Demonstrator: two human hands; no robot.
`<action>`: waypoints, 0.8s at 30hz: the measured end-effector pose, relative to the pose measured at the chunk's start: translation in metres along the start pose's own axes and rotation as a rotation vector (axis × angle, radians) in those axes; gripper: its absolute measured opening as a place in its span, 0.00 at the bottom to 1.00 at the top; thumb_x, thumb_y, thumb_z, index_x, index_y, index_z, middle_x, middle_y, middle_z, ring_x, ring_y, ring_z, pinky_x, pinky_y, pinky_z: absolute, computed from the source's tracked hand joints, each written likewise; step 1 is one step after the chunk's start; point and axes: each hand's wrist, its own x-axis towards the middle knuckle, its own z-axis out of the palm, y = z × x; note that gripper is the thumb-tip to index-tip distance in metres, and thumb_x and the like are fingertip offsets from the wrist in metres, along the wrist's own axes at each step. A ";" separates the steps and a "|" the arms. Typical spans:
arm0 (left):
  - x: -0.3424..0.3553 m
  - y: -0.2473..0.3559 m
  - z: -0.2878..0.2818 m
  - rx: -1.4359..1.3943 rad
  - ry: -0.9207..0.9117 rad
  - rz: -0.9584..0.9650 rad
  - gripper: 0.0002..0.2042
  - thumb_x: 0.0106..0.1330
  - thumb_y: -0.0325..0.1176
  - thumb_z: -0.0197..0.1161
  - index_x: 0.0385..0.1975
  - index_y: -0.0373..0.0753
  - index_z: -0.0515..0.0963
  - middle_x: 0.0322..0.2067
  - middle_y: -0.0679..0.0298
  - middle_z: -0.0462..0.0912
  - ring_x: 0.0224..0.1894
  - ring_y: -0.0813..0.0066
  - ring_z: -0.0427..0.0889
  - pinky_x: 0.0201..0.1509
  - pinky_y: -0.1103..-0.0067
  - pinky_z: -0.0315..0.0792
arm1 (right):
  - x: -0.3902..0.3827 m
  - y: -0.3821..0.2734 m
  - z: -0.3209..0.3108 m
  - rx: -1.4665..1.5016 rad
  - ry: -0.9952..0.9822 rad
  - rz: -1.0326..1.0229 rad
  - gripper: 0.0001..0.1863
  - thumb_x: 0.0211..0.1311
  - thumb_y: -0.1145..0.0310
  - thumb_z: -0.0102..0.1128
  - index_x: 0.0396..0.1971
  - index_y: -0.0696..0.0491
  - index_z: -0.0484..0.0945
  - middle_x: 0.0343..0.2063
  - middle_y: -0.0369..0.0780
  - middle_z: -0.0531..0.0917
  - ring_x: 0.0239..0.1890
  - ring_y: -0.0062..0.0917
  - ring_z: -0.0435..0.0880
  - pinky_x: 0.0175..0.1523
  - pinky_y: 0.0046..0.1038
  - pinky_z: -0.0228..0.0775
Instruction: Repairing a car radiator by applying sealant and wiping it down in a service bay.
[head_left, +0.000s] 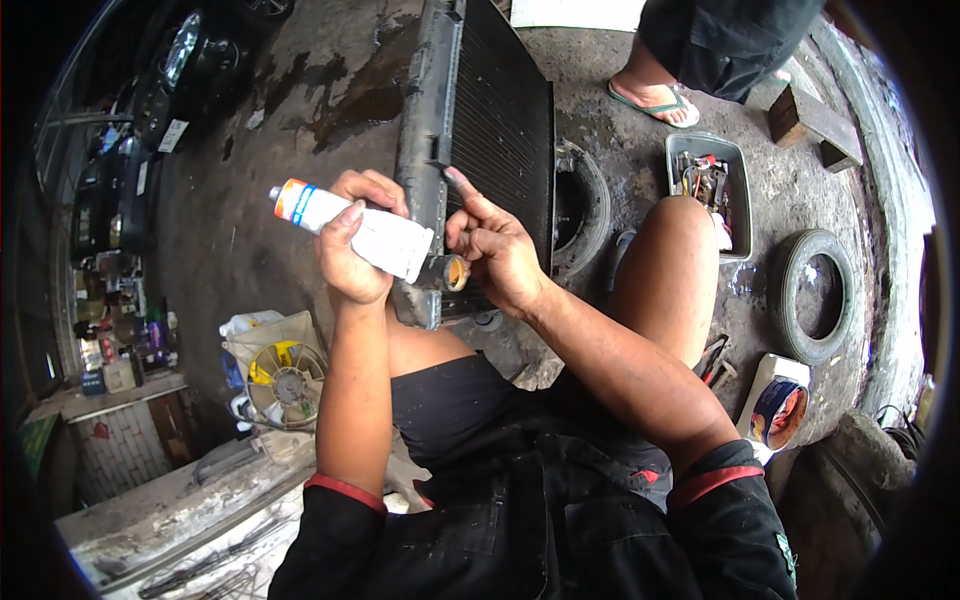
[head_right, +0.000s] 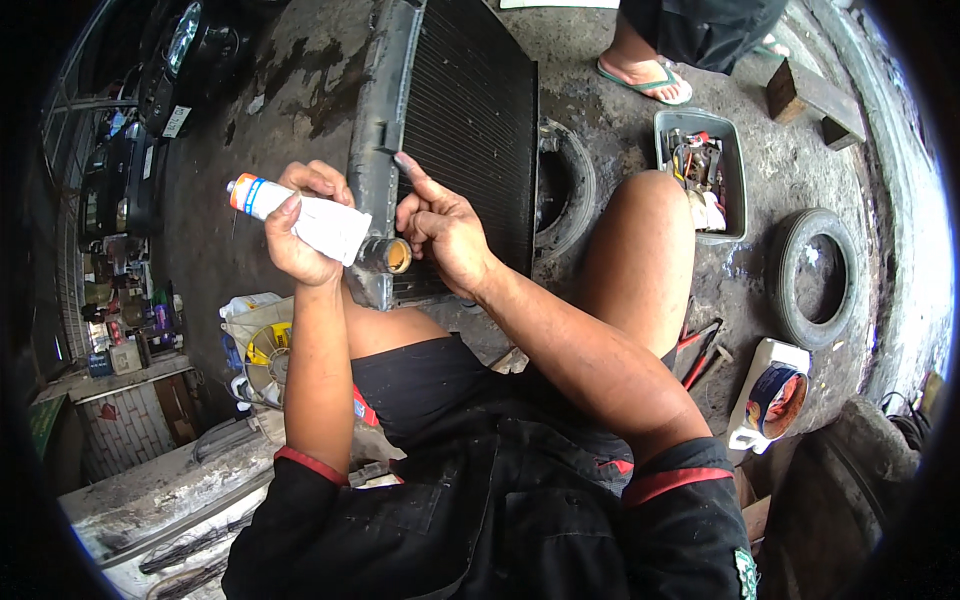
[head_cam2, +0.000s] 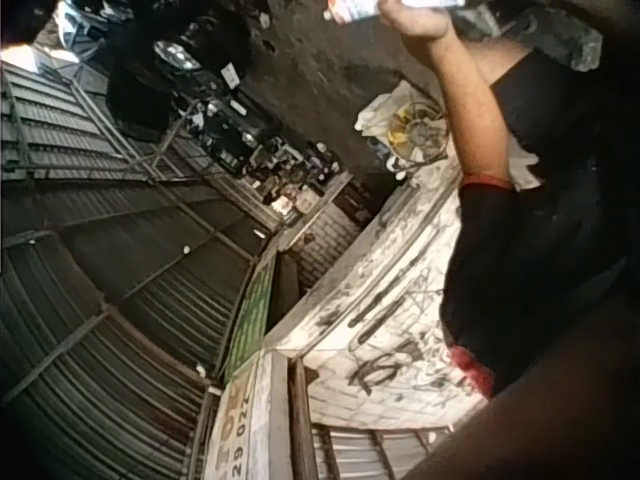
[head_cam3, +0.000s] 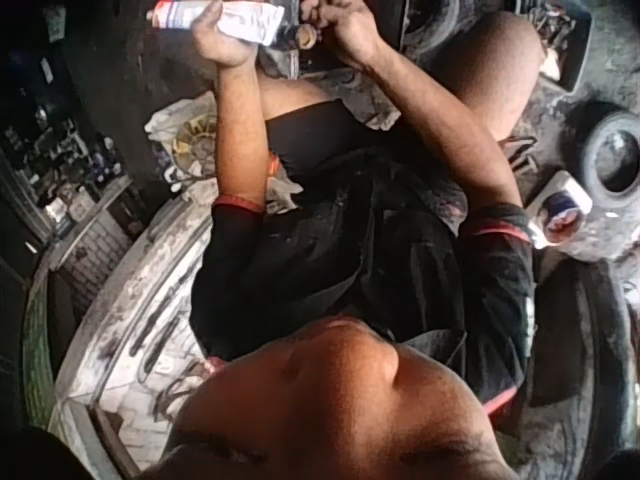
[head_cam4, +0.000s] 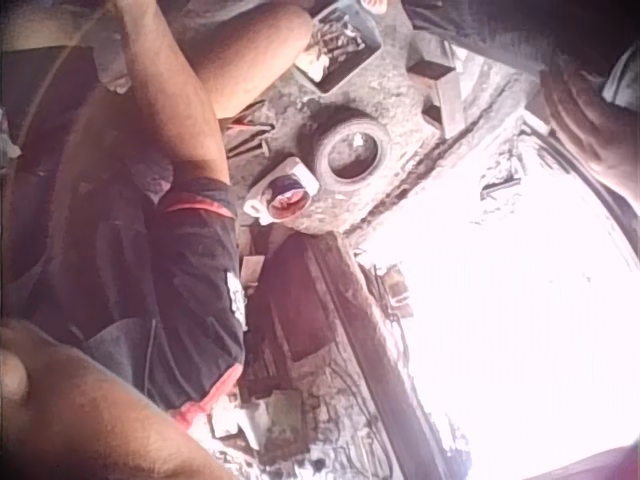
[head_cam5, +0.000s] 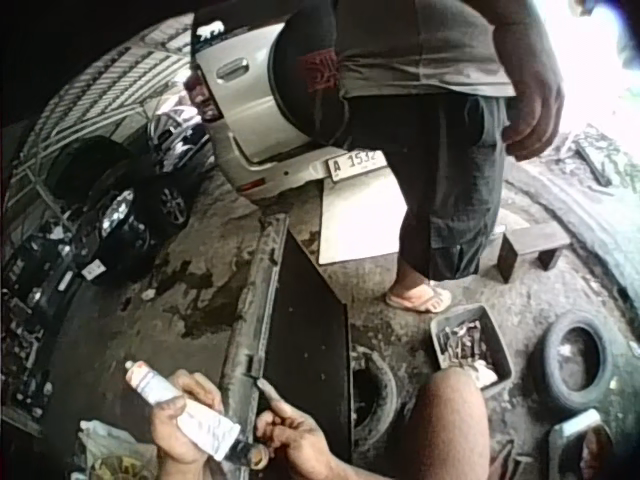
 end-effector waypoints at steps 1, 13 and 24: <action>0.000 -0.001 0.004 -0.006 -0.013 -0.005 0.17 0.59 0.45 0.52 0.28 0.33 0.69 0.24 0.55 0.70 0.27 0.71 0.70 0.31 0.78 0.66 | 0.000 0.002 -0.003 -0.028 -0.006 -0.026 0.46 0.44 0.85 0.44 0.71 0.51 0.53 0.25 0.33 0.73 0.25 0.14 0.67 0.32 0.13 0.58; -0.004 0.000 0.013 0.082 -0.026 0.012 0.17 0.57 0.43 0.51 0.29 0.31 0.71 0.26 0.55 0.72 0.28 0.72 0.72 0.33 0.80 0.66 | -0.009 -0.006 0.002 -1.151 0.103 -0.225 0.47 0.47 0.86 0.49 0.72 0.44 0.51 0.24 0.34 0.78 0.26 0.21 0.75 0.37 0.22 0.70; -0.005 -0.005 0.005 0.064 -0.058 0.038 0.14 0.57 0.36 0.51 0.29 0.29 0.74 0.29 0.56 0.75 0.30 0.72 0.75 0.36 0.79 0.68 | -0.021 -0.020 -0.020 -2.151 0.144 -0.355 0.43 0.49 0.70 0.59 0.69 0.55 0.55 0.31 0.40 0.82 0.36 0.29 0.82 0.42 0.30 0.76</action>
